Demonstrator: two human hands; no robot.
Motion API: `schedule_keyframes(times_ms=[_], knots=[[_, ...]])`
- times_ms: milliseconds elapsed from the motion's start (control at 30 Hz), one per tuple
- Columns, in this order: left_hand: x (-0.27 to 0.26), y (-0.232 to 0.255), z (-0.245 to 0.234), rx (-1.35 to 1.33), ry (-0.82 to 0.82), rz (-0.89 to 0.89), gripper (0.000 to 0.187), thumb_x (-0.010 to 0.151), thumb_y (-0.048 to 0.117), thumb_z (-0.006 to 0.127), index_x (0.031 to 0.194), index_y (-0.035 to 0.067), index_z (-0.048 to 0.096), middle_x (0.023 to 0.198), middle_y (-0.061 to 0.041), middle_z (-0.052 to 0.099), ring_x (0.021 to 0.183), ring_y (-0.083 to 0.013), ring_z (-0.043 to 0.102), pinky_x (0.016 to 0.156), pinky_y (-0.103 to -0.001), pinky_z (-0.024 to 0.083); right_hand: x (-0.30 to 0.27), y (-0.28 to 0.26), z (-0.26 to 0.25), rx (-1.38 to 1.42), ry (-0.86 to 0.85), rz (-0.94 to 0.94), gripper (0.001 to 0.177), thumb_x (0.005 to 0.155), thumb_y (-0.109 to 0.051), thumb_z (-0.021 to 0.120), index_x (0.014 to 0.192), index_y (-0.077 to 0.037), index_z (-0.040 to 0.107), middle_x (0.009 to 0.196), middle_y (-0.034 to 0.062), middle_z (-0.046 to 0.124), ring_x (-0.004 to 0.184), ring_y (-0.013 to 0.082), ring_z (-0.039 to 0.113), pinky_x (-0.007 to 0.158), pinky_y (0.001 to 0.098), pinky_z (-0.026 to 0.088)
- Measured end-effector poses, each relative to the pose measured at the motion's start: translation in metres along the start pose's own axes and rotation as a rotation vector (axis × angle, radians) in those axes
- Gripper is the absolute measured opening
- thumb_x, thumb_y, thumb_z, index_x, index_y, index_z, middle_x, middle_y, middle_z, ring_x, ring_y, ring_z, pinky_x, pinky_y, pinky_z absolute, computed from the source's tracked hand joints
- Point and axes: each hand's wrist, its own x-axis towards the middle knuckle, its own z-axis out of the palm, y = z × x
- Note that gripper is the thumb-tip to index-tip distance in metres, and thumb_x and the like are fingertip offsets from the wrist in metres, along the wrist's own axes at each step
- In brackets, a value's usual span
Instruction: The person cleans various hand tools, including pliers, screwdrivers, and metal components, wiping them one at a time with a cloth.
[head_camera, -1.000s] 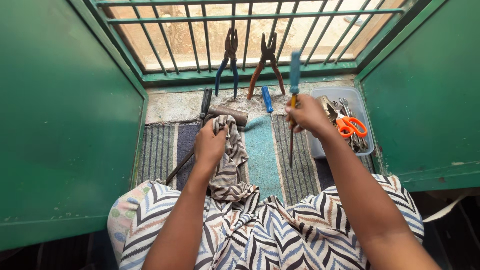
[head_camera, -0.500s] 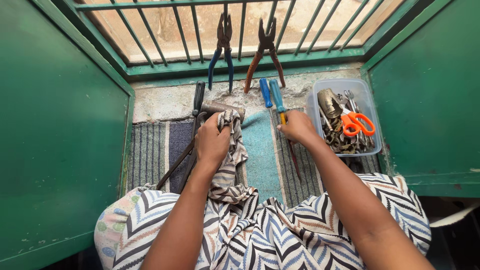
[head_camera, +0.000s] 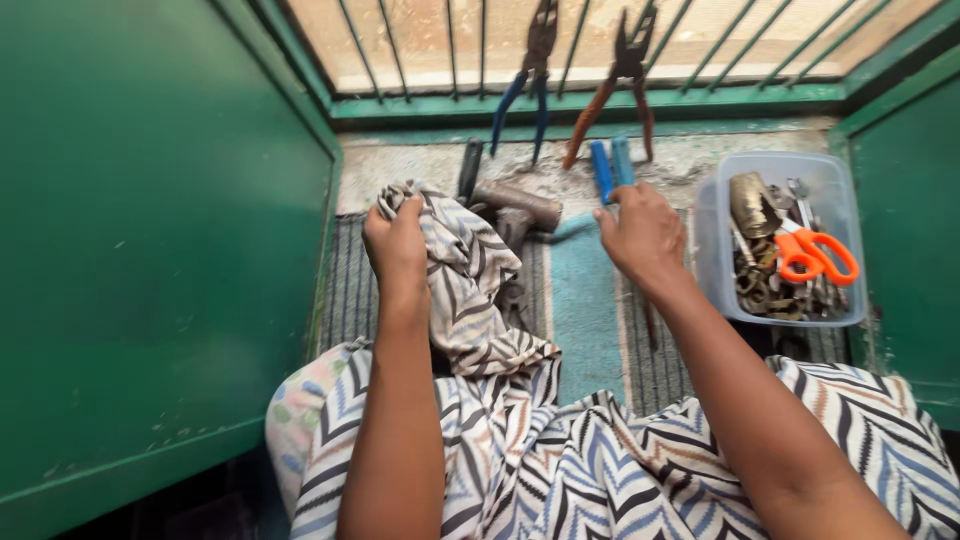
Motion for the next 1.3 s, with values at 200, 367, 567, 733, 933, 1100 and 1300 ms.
schedule_keyframes(times_ms=[200,367,567,733,933,1100,1300], knots=[[-0.012,0.07,-0.063,0.721,-0.12,-0.052,0.033,0.082,0.033,0.063,0.104,0.01,0.073,0.105,-0.02,0.073,0.099,-0.044,0.066,0.087,-0.05,0.049,-0.019,-0.086,0.021,0.191,-0.144,-0.161,0.027,0.095,-0.036,0.071,0.103,-0.011,0.076,0.106,0.0127,0.072,0.101,0.0328,0.068,0.09,0.0458,0.052],[-0.02,0.097,-0.108,0.86,-0.185,-0.169,0.033,0.088,0.032,0.054,0.097,0.009,0.075,0.102,-0.02,0.076,0.1,-0.0443,0.069,0.091,-0.05,0.052,-0.023,-0.122,0.028,0.313,-0.026,-0.142,0.033,0.086,-0.024,0.075,0.114,-0.007,0.071,0.101,0.0134,0.071,0.096,0.0335,0.068,0.083,0.0466,0.051],[-0.012,0.091,-0.111,0.79,-0.181,-0.098,0.032,0.087,0.035,0.057,0.102,0.012,0.074,0.107,-0.02,0.072,0.104,-0.0467,0.064,0.09,-0.053,0.049,-0.042,-0.154,0.031,0.209,-0.275,-0.012,0.018,0.097,-0.023,0.067,0.109,-0.011,0.071,0.115,0.0057,0.07,0.099,0.022,0.072,0.092,0.0389,0.055],[-0.01,0.087,-0.115,0.765,-0.202,-0.089,0.033,0.088,0.035,0.056,0.102,0.01,0.073,0.108,-0.02,0.072,0.105,-0.0459,0.064,0.09,-0.053,0.049,-0.044,-0.168,0.056,-0.235,0.076,-0.706,0.066,0.06,-0.003,0.063,0.125,-0.007,0.07,0.134,0.0169,0.059,0.133,0.0359,0.047,0.11,0.0486,0.037],[-0.001,0.074,-0.115,0.67,-0.188,-0.036,0.035,0.089,0.039,0.059,0.107,0.012,0.072,0.109,-0.02,0.071,0.106,-0.0448,0.063,0.09,-0.051,0.049,-0.021,-0.167,0.056,-0.295,-0.087,-0.78,0.028,0.087,-0.007,0.062,0.112,-0.013,0.071,0.135,0.0204,0.055,0.144,0.0402,0.039,0.12,0.0549,0.023],[0.009,0.052,-0.111,0.608,-0.201,0.086,0.034,0.094,0.036,0.058,0.111,0.009,0.07,0.11,-0.021,0.072,0.107,-0.045,0.064,0.091,-0.051,0.049,-0.013,-0.166,0.043,-0.327,-0.022,-0.902,0.024,0.09,-0.007,0.065,0.112,-0.013,0.072,0.135,0.0162,0.055,0.138,0.0347,0.044,0.116,0.0526,0.036],[0.009,0.035,-0.081,0.516,-0.294,0.107,0.032,0.094,0.034,0.056,0.109,0.011,0.07,0.102,-0.02,0.073,0.098,-0.0418,0.07,0.084,-0.05,0.052,-0.024,-0.154,0.001,-0.15,0.213,-1.047,0.021,0.089,-0.021,0.077,0.108,-0.013,0.073,0.131,0.0126,0.055,0.133,0.0337,0.05,0.096,0.0399,0.061]])
